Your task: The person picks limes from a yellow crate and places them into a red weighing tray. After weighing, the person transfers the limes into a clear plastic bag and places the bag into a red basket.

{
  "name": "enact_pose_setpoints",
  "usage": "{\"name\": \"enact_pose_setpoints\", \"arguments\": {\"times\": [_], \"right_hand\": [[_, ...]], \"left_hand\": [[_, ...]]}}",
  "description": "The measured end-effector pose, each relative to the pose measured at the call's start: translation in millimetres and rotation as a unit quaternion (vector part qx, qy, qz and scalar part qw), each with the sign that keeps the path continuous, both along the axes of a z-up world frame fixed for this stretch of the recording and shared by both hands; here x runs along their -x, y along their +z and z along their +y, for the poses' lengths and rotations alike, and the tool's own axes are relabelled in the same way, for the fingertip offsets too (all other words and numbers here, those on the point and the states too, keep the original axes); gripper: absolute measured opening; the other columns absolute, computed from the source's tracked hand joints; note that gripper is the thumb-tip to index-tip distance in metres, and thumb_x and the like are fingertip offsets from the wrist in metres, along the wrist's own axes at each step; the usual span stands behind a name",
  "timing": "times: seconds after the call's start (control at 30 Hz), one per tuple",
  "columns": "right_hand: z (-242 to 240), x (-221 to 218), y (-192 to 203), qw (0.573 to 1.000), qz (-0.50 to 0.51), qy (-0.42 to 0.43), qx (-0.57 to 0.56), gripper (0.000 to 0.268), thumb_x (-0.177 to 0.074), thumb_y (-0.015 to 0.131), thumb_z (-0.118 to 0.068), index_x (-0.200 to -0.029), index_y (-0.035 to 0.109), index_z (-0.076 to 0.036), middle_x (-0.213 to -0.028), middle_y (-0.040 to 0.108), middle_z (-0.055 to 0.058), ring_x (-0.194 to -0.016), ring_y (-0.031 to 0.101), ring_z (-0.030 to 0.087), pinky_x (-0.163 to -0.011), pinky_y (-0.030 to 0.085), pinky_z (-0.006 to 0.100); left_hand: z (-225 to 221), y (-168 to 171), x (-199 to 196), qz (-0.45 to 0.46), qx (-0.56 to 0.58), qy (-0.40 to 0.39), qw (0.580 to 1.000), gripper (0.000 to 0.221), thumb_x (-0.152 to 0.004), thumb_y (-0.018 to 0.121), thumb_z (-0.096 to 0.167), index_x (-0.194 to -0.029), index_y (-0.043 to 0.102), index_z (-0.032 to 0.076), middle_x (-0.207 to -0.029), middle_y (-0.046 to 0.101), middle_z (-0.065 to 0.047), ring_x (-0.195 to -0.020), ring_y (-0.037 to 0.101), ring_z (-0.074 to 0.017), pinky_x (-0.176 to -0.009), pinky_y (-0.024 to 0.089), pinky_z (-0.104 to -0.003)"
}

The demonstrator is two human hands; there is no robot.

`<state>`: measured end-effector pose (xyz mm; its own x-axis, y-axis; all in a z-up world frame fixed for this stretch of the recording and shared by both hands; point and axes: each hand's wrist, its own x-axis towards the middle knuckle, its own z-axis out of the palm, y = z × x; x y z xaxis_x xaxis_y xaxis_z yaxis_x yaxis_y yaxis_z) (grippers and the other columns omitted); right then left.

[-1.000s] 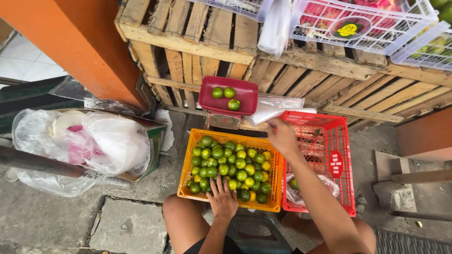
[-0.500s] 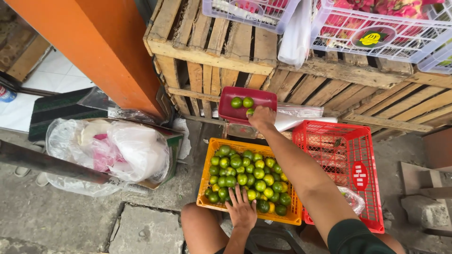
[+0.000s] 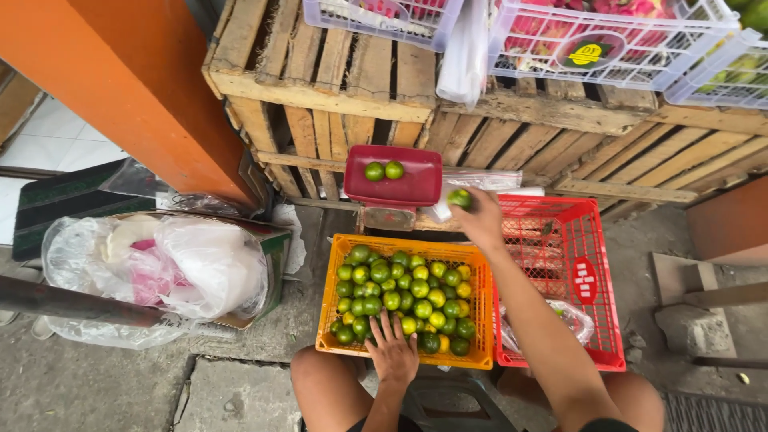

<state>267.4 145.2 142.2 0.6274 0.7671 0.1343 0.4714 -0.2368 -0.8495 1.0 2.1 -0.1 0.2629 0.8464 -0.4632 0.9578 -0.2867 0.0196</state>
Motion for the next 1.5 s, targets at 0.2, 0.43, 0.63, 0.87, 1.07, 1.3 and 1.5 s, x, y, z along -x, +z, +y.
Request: {"name": "enact_pose_setpoints", "arguments": {"times": [0.2, 0.43, 0.63, 0.87, 1.07, 1.3, 1.5], "right_hand": [[-158.2, -48.3, 9.4, 0.960, 0.227, -0.100, 0.131, 0.039, -0.096, 0.066, -0.002, -0.134, 0.058, -0.004, -0.115, 0.064, 0.013, -0.068, 0.054, 0.013, -0.055, 0.044, 0.022], [-282.6, -115.7, -151.3, 0.935, 0.299, -0.133, 0.139, 0.031, -0.091, 0.067, 0.000, -0.120, 0.067, -0.010, -0.109, 0.071, 0.011, -0.082, 0.070, 0.025, -0.063, 0.058, 0.035], [-291.0, -104.9, -178.3, 0.943, 0.090, -0.012, 0.321, 0.067, -0.073, 0.089, -0.046, -0.134, 0.071, -0.027, -0.137, 0.065, 0.022, -0.124, 0.064, 0.039, -0.104, 0.054, 0.041], [-286.2, -96.6, -210.4, 0.901, -0.024, 0.078, 0.425, 0.055, -0.086, 0.072, -0.031, -0.135, 0.057, -0.010, -0.133, 0.058, 0.030, -0.120, 0.066, 0.045, -0.100, 0.058, 0.052], [-288.3, -92.8, -193.0, 0.882, -0.079, 0.133, 0.446, 0.034, -0.086, 0.066, -0.042, -0.108, 0.077, -0.019, -0.115, 0.076, 0.016, -0.115, 0.071, 0.036, -0.100, 0.058, 0.044], [-279.7, -100.4, -196.7, 0.846, -0.089, 0.188, 0.490, 0.040, -0.092, 0.052, -0.045, -0.114, 0.079, -0.025, -0.119, 0.076, 0.017, -0.120, 0.068, 0.037, -0.105, 0.055, 0.045], [-240.1, -69.4, -81.2, 0.851, -0.116, 0.176, 0.482, 0.039, -0.089, 0.057, -0.047, -0.114, 0.078, -0.024, -0.112, 0.079, 0.011, -0.114, 0.072, 0.037, -0.100, 0.057, 0.048]], "left_hand": [[-4.5, -13.9, 2.8, 0.006, -0.053, -0.009, 0.999, 0.075, -0.105, 0.021, 0.062, -0.166, 0.016, 0.018, -0.174, -0.006, -0.009, -0.157, 0.007, -0.0406, -0.108, 0.034, -0.057], [-8.4, -25.4, 5.6, -0.025, -0.059, -0.001, 0.998, 0.075, -0.103, 0.024, 0.063, -0.164, 0.022, 0.019, -0.174, 0.002, -0.007, -0.157, 0.009, -0.0387, -0.109, 0.034, -0.058], [-8.3, -42.1, 7.3, -0.009, -0.078, -0.014, 0.997, 0.072, -0.107, 0.016, 0.062, -0.163, 0.016, 0.018, -0.174, -0.007, -0.014, -0.157, 0.003, -0.0426, -0.108, 0.033, -0.059], [-7.6, -46.3, 7.3, -0.006, -0.088, -0.010, 0.996, 0.070, -0.107, 0.018, 0.062, -0.163, 0.015, 0.019, -0.174, -0.008, -0.014, -0.158, 0.001, -0.0417, -0.108, 0.034, -0.057], [-6.2, -49.1, 9.3, -0.005, -0.072, -0.013, 0.997, 0.071, -0.106, 0.019, 0.062, -0.163, 0.014, 0.019, -0.174, -0.010, -0.013, -0.157, -0.002, -0.0419, -0.109, 0.033, -0.058], [-7.4, -40.5, 9.1, -0.014, -0.073, -0.011, 0.997, 0.071, -0.107, 0.018, 0.062, -0.163, 0.016, 0.019, -0.174, -0.010, -0.013, -0.158, 0.000, -0.0417, -0.109, 0.035, -0.058], [-8.1, -37.0, 7.4, -0.010, -0.072, -0.017, 0.997, 0.071, -0.106, 0.020, 0.062, -0.162, 0.015, 0.018, -0.174, -0.010, -0.014, -0.157, 0.001, -0.0425, -0.108, 0.036, -0.058]]}}
